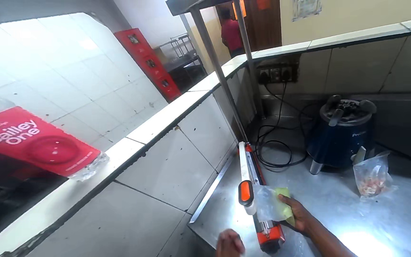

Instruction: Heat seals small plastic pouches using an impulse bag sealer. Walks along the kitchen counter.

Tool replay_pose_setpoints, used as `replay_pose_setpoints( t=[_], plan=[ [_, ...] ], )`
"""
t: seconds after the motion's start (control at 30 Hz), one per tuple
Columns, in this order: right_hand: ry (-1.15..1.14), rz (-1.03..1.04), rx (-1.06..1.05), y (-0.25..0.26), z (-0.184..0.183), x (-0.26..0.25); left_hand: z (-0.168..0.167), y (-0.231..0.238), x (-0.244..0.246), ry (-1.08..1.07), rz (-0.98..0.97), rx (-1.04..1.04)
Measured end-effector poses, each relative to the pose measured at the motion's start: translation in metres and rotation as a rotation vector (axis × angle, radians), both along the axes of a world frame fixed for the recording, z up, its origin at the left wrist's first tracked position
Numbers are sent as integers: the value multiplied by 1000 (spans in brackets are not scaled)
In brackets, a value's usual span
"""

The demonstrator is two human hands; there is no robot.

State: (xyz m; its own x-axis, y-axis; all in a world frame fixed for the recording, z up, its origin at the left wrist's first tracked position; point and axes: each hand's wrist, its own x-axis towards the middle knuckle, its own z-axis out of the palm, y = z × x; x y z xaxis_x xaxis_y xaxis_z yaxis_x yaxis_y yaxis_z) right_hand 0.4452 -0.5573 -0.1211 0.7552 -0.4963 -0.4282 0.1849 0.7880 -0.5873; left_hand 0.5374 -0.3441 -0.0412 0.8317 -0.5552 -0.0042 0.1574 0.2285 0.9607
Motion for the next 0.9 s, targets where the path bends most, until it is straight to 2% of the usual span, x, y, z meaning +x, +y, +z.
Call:
replay_pose_setpoints(
  t=[0.1, 0.17, 0.23, 0.3, 0.37, 0.57, 0.67, 0.8, 0.9],
  plan=[
    [69, 56, -59, -6, 8, 6, 44, -31, 31, -536, 3, -58],
    [74, 54, -66, -10, 8, 9, 72, -48, 37, -823, -36, 19],
    [78, 46, -75, -13, 9, 11, 93, -61, 39, -1086, -155, 154],
    [94, 43, -111, -16, 12, 13, 100, -70, 34, -1349, -254, 261],
    [106, 46, -156, -20, 17, 16, 91, -74, 29, -1522, -278, 308],
    [111, 79, -178, -30, 22, 24, 13, -53, 14, -1568, -317, 320],
    [112, 81, -163, -33, 20, 25, -26, -52, 12, -1577, -242, 244],
    [109, 95, -150, -34, 14, 25, -52, -59, 11, -1557, -80, 84],
    [94, 91, -129, -35, 9, 25, -63, -63, 13, -1555, -36, 9]
  ],
)
